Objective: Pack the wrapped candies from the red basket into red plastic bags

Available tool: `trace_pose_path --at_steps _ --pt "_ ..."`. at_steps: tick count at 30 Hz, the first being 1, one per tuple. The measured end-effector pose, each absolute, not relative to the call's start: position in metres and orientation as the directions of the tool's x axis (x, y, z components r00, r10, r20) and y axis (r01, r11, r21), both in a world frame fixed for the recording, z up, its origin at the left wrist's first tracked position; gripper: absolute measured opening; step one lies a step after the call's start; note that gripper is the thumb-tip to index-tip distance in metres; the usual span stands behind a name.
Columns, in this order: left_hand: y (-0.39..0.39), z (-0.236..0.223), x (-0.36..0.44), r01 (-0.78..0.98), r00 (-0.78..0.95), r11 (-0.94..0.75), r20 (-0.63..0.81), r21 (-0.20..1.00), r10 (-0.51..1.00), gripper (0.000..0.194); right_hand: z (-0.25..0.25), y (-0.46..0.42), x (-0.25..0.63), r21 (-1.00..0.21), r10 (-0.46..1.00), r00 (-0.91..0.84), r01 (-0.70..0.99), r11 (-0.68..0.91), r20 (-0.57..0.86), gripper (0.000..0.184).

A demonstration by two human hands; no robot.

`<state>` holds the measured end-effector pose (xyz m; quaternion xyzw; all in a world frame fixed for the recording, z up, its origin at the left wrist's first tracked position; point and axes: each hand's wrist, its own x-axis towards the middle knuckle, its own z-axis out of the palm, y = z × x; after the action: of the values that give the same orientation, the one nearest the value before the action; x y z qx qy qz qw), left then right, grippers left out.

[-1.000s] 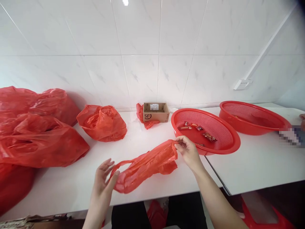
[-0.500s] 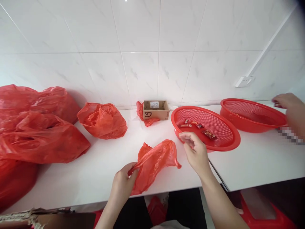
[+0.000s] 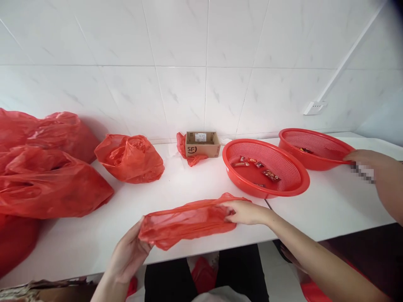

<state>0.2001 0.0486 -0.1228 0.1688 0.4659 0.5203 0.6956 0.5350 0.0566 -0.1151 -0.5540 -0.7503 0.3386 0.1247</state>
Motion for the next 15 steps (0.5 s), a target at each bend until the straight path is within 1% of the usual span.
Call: trace_pose_path --at_steps 2,3,4,5,6,7,8,9,10,11,12,14,15 --pt "0.049 -0.131 0.199 -0.557 0.009 0.425 -0.507 0.713 0.862 0.015 -0.118 0.058 0.544 -0.732 0.892 -0.39 0.673 0.107 -0.227 0.056" --pt "0.049 -0.134 0.2 -0.553 -0.002 0.404 -0.486 0.729 0.874 0.024 -0.119 0.059 0.546 -0.761 0.89 -0.401 0.64 0.103 -0.217 0.058" --pt "0.049 -0.137 0.202 -0.554 -0.01 0.364 -0.443 0.749 0.896 0.031 -0.121 0.062 0.546 -0.785 0.888 -0.408 0.612 0.093 -0.213 0.059" --pt "0.05 -0.138 0.204 -0.546 -0.014 0.315 -0.385 0.776 0.923 0.035 -0.123 0.065 0.545 -0.804 0.88 -0.417 0.59 0.072 -0.226 0.063" --pt "0.05 -0.139 0.206 -0.499 -0.01 0.275 -0.323 0.822 0.946 0.034 -0.125 0.068 0.544 -0.819 0.867 -0.427 0.572 0.04 -0.256 0.07" --pt "0.05 -0.139 0.208 -0.397 0.007 0.25 -0.269 0.883 0.963 0.031 -0.126 0.07 0.543 -0.83 0.852 -0.435 0.558 0.001 -0.292 0.079" --pt "0.05 -0.139 0.21 -0.242 0.025 0.228 -0.228 0.943 0.973 0.027 -0.126 0.071 0.542 -0.837 0.837 -0.441 0.546 -0.036 -0.324 0.087" --pt "0.05 -0.137 0.211 -0.054 0.031 0.199 -0.198 0.978 0.98 0.025 -0.123 0.071 0.542 -0.844 0.825 -0.446 0.532 -0.068 -0.347 0.093" --pt "0.049 -0.136 0.213 0.124 0.032 0.164 -0.169 0.979 0.985 0.026 -0.119 0.07 0.543 -0.858 0.814 -0.46 0.506 -0.086 -0.354 0.095" --pt "0.048 -0.135 0.214 0.253 0.041 0.13 -0.145 0.959 0.989 0.03 -0.112 0.069 0.545 -0.879 0.801 -0.49 0.468 -0.09 -0.343 0.094" --pt "0.048 -0.133 0.215 0.32 0.058 0.1 -0.125 0.942 0.991 0.036 -0.103 0.067 0.548 -0.908 0.791 -0.528 0.41 -0.08 -0.309 0.087" --pt "0.045 -0.13 0.216 0.328 0.116 0.055 -0.098 0.943 0.988 0.045 -0.081 0.066 0.56 -0.97 0.81 -0.566 0.242 -0.012 -0.152 0.063" --pt "0.044 -0.128 0.216 0.309 0.149 0.043 -0.093 0.95 0.984 0.048 -0.071 0.067 0.569 -0.985 0.852 -0.521 0.169 0.043 -0.052 0.051"
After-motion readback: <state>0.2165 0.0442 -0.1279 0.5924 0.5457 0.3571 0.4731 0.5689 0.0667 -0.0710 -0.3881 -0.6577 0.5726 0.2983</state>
